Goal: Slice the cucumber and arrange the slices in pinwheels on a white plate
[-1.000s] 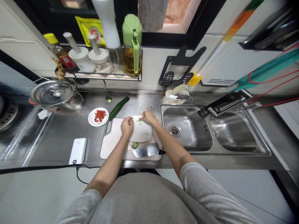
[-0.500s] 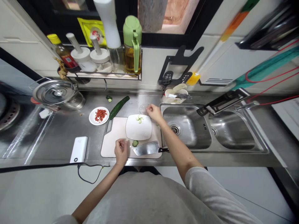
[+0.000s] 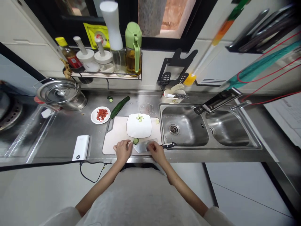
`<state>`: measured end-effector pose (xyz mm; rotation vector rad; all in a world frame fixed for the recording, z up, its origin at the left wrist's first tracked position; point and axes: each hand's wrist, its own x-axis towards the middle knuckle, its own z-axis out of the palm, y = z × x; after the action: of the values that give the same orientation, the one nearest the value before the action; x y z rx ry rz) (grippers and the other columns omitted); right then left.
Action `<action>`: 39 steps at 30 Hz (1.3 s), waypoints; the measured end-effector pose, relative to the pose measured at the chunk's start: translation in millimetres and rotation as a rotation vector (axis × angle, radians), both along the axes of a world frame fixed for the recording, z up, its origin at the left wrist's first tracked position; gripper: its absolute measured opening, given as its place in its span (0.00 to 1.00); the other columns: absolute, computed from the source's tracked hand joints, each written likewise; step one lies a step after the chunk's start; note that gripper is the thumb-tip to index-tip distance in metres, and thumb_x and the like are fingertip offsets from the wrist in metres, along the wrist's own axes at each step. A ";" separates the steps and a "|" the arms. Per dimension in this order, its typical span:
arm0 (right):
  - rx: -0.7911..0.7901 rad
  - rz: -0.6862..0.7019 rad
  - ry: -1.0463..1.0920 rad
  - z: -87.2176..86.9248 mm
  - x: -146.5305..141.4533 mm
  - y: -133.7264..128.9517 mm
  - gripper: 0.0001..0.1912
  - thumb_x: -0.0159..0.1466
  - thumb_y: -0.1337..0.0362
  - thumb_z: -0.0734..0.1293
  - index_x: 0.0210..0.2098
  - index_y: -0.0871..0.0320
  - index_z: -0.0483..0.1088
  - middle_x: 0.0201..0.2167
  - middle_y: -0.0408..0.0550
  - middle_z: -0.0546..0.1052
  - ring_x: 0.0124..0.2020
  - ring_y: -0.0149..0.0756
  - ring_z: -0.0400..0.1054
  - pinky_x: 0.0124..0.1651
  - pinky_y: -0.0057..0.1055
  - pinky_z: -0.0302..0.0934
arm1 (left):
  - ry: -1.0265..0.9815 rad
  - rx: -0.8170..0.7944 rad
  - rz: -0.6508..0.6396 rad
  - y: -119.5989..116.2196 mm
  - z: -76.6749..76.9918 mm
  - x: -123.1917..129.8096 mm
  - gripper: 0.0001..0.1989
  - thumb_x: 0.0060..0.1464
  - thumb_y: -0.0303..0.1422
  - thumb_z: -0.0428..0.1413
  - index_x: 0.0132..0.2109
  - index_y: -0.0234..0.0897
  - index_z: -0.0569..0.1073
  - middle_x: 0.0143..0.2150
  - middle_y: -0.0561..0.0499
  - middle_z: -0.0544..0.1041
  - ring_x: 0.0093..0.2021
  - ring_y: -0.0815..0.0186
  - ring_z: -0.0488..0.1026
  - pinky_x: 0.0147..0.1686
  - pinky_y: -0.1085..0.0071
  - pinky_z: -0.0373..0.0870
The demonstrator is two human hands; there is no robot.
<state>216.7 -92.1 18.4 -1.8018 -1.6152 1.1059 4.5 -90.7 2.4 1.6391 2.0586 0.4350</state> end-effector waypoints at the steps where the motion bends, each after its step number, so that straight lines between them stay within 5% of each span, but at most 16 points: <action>1: -0.016 0.018 -0.006 -1.7 -4.9 -6.5 0.08 0.61 0.58 0.60 0.30 0.53 0.68 0.20 0.41 0.68 0.24 0.33 0.63 0.29 0.27 0.55 | 0.003 -0.003 0.006 2.5 -0.2 2.8 0.14 0.57 0.43 0.52 0.45 0.43 0.75 0.43 0.45 0.77 0.47 0.54 0.68 0.46 0.58 0.54; 11: -0.081 0.103 -0.112 -3.4 -24.5 -15.2 0.08 0.62 0.61 0.60 0.35 0.53 0.70 0.23 0.42 0.72 0.27 0.34 0.67 0.30 0.27 0.54 | -0.014 -0.008 0.073 13.8 -5.4 27.0 0.14 0.56 0.45 0.53 0.38 0.42 0.77 0.40 0.46 0.77 0.44 0.56 0.68 0.45 0.58 0.54; 22: -0.167 0.171 -0.294 -5.1 -55.8 9.7 0.15 0.66 0.66 0.57 0.49 0.61 0.69 0.45 0.55 0.76 0.47 0.39 0.68 0.45 0.30 0.55 | -0.020 -0.103 0.037 12.8 1.9 29.4 0.15 0.56 0.44 0.53 0.44 0.44 0.76 0.46 0.46 0.76 0.48 0.54 0.68 0.47 0.58 0.51; 32: -0.190 0.266 -0.357 -3.7 -77.9 15.6 0.13 0.67 0.62 0.57 0.39 0.58 0.71 0.39 0.52 0.77 0.41 0.38 0.70 0.37 0.29 0.53 | -0.085 -0.153 -0.010 9.2 11.5 5.8 0.15 0.56 0.43 0.52 0.44 0.43 0.75 0.37 0.48 0.80 0.43 0.56 0.72 0.46 0.60 0.52; 39: -0.126 0.268 -0.293 -4.6 -76.7 13.3 0.13 0.65 0.63 0.60 0.46 0.57 0.71 0.37 0.50 0.78 0.42 0.38 0.70 0.40 0.29 0.55 | 0.088 0.011 -0.057 1.0 5.7 -11.9 0.14 0.57 0.40 0.53 0.47 0.42 0.76 0.47 0.45 0.77 0.47 0.55 0.69 0.44 0.61 0.51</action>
<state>139.9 -78.7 13.7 -1.9427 -2.0487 1.1180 -7.4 -89.7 8.1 1.7480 2.0701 0.3611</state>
